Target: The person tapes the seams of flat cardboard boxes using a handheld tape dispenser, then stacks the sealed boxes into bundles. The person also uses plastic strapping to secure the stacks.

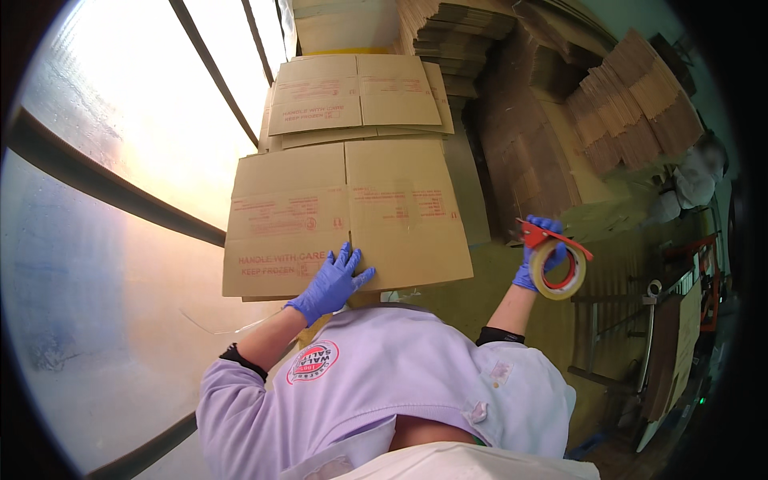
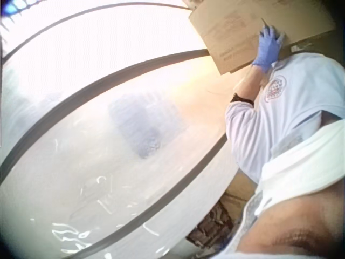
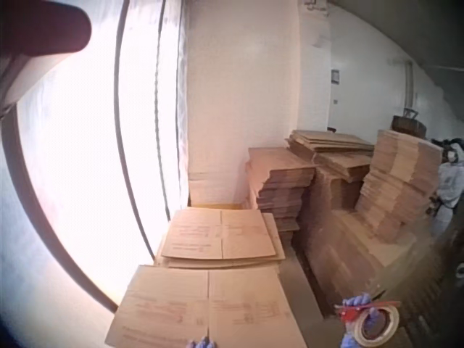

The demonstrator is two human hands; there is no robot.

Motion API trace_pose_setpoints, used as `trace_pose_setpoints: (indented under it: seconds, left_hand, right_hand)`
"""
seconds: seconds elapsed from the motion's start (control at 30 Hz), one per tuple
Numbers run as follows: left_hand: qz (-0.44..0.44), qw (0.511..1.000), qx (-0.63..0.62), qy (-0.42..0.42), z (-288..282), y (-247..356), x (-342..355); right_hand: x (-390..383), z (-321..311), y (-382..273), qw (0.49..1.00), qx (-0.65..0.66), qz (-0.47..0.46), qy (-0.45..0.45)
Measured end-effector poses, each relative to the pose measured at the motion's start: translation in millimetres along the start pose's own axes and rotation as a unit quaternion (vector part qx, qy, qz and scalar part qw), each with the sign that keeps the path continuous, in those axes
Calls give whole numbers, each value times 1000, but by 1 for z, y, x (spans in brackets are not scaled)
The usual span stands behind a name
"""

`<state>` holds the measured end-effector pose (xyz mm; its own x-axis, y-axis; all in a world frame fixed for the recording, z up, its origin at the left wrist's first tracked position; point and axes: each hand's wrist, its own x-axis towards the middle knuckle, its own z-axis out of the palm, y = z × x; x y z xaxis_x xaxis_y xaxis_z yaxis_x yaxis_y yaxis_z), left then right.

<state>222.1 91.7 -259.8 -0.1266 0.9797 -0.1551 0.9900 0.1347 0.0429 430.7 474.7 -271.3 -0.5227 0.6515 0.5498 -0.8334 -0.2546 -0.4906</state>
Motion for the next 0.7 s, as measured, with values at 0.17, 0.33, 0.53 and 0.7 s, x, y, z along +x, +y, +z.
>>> trace_pose_setpoints:
  seconds: [0.17,0.33,0.53,0.7]
  left_hand:
    - [46,953,34,298,-91,-48,12]
    - [-53,894,132,424,-218,-149,67]
    - [-36,846,131,516,-207,-177,125]
    - [-151,937,65,309,-121,-186,146]
  right_hand:
    - [-39,-15,-61,984,-135,-90,69]
    - [-58,-13,-59,985,-125,-80,94]
    - [-72,-3,-52,977,-169,-30,126]
    - [-76,14,-41,965,-191,4,177]
